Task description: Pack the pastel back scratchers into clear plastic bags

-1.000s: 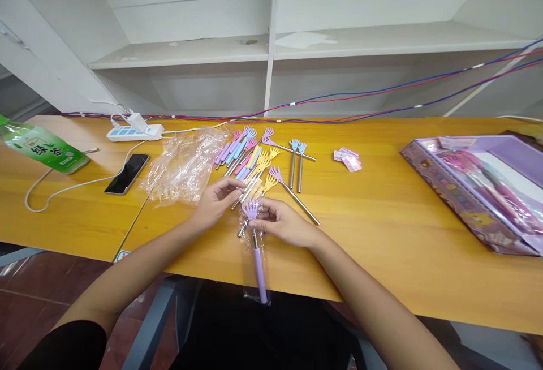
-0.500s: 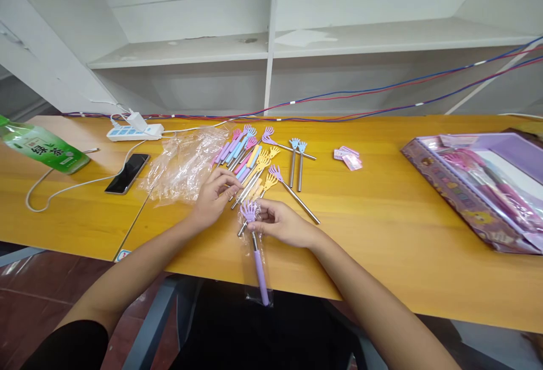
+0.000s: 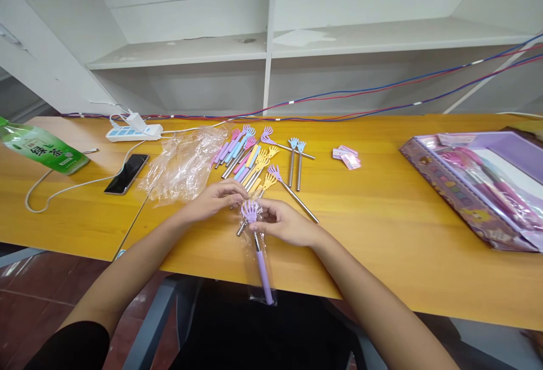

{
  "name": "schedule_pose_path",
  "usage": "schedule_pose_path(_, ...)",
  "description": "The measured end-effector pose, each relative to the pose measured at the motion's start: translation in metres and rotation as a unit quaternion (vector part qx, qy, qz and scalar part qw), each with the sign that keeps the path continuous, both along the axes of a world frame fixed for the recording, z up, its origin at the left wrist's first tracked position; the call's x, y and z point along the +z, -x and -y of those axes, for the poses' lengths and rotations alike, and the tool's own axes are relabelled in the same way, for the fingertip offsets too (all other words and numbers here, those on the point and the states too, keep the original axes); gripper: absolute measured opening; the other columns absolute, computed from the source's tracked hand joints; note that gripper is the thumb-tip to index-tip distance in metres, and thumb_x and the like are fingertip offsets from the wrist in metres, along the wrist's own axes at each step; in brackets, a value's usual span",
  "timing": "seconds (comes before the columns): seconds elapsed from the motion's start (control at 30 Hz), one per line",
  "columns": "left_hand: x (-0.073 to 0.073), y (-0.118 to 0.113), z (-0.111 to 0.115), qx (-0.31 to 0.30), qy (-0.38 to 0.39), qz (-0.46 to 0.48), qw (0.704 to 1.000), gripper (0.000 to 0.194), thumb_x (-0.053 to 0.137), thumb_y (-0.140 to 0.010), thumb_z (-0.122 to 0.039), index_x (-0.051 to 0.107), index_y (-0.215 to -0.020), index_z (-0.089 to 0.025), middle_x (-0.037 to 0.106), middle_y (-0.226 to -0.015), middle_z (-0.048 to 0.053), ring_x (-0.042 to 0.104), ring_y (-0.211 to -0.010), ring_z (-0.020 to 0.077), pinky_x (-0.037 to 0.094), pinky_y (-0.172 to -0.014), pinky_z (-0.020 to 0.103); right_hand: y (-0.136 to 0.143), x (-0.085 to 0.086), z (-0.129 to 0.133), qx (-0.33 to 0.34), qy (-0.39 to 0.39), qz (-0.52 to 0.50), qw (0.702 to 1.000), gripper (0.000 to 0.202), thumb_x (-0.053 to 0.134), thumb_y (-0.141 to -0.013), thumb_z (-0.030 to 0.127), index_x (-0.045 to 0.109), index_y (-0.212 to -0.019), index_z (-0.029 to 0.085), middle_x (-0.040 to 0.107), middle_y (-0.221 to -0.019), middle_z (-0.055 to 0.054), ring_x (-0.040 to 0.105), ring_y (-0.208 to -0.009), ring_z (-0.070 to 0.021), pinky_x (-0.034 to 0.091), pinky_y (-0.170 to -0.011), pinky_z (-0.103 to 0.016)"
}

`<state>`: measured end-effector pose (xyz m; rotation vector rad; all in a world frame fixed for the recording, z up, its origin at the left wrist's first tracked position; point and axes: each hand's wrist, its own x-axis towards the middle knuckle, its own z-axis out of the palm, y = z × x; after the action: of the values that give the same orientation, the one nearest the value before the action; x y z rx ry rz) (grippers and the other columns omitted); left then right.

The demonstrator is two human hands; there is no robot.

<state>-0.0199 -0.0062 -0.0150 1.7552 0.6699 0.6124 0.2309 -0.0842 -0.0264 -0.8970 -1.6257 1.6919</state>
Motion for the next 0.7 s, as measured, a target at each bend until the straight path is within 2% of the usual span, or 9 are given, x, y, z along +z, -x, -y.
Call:
schedule_pose_path(0.07,0.0000,-0.0012,0.0023,-0.014,0.086,0.024,0.996,0.036,0.077,-0.099,-0.054,0.081,-0.106,-0.019,0.073,-0.108,0.009,0.072,-0.095,0.0191,0.061,-0.089,0.035,-0.0006,0.0014,0.0007,0.010,-0.002,-0.003,1.000,0.044,0.085,-0.092,0.048,0.074,-0.124,0.019,0.077,-0.120,-0.008,0.072,-0.115,-0.0253,0.057,-0.109,-0.047)
schedule_pose_path(0.17,0.0004,-0.0026,0.0062,-0.016,0.195,0.062,0.979,0.037,0.083,-0.095,-0.051,0.079,-0.109,-0.018,0.075,-0.107,0.009,0.074,-0.094,0.0187,0.062,-0.089,0.035,-0.0014,0.0034,0.0016,0.021,-0.005,0.004,1.000,0.044,0.084,-0.093,0.048,0.074,-0.124,0.019,0.076,-0.120,-0.009,0.071,-0.118,-0.0261,0.055,-0.111,-0.047)
schedule_pose_path(0.23,0.0003,-0.0026,0.0071,-0.013,0.226,0.084,0.970,0.036,0.088,-0.091,-0.047,0.078,-0.110,-0.018,0.075,-0.109,0.010,0.075,-0.094,0.0189,0.063,-0.087,0.034,-0.0015,0.0039,0.0020,0.026,-0.008,0.009,1.000,0.043,0.084,-0.094,0.048,0.073,-0.123,0.019,0.076,-0.119,-0.008,0.070,-0.118,-0.0263,0.055,-0.111,-0.046)
schedule_pose_path(0.33,-0.0008,-0.0018,0.0054,-0.002,0.222,0.091,0.971,0.037,0.091,-0.088,-0.044,0.079,-0.109,-0.017,0.076,-0.101,0.009,0.073,-0.086,0.0164,0.061,-0.081,0.031,-0.0011,0.0033,0.0021,0.027,-0.009,0.010,1.000,0.044,0.084,-0.093,0.049,0.073,-0.122,0.018,0.076,-0.118,-0.008,0.071,-0.115,-0.0255,0.056,-0.109,-0.045)
schedule_pose_path(0.43,-0.0007,-0.0007,0.0035,0.017,0.162,0.069,0.984,0.037,0.089,-0.090,-0.047,0.079,-0.109,-0.016,0.077,-0.093,0.007,0.071,-0.079,0.0144,0.059,-0.077,0.029,-0.0008,0.0022,0.0019,0.022,-0.005,0.010,1.000,0.042,0.085,-0.093,0.049,0.073,-0.120,0.018,0.077,-0.118,-0.008,0.072,-0.110,-0.0239,0.058,-0.106,-0.043)
schedule_pose_path(0.53,0.0029,0.0006,0.0048,0.036,0.018,0.014,0.999,0.032,0.079,-0.098,-0.049,0.081,-0.102,-0.018,0.078,-0.091,0.007,0.071,-0.077,0.0156,0.058,-0.075,0.030,-0.0013,0.0017,0.0015,0.024,-0.002,0.002,1.000,0.042,0.084,-0.094,0.048,0.074,-0.121,0.018,0.077,-0.119,-0.008,0.072,-0.112,-0.0243,0.058,-0.107,-0.045)
schedule_pose_path(0.63,0.0072,0.0016,0.0081,0.052,-0.137,-0.032,0.989,0.029,0.072,-0.103,-0.046,0.082,-0.092,-0.020,0.077,-0.084,0.005,0.071,-0.076,0.0161,0.056,-0.073,0.030,-0.0019,0.0017,0.0012,0.019,-0.002,0.007,1.000,0.043,0.085,-0.093,0.047,0.074,-0.123,0.019,0.077,-0.117,-0.008,0.072,-0.110,-0.0235,0.059,-0.107,-0.045)
schedule_pose_path(0.7,0.0083,0.0019,0.0097,0.059,-0.156,-0.029,0.986,0.027,0.072,-0.104,-0.044,0.081,-0.094,-0.020,0.077,-0.085,0.005,0.072,-0.074,0.0154,0.057,-0.071,0.029,-0.0020,0.0021,0.0013,0.018,-0.003,0.009,1.000,0.043,0.085,-0.093,0.047,0.073,-0.125,0.019,0.077,-0.117,-0.007,0.072,-0.110,-0.0233,0.059,-0.107,-0.045)
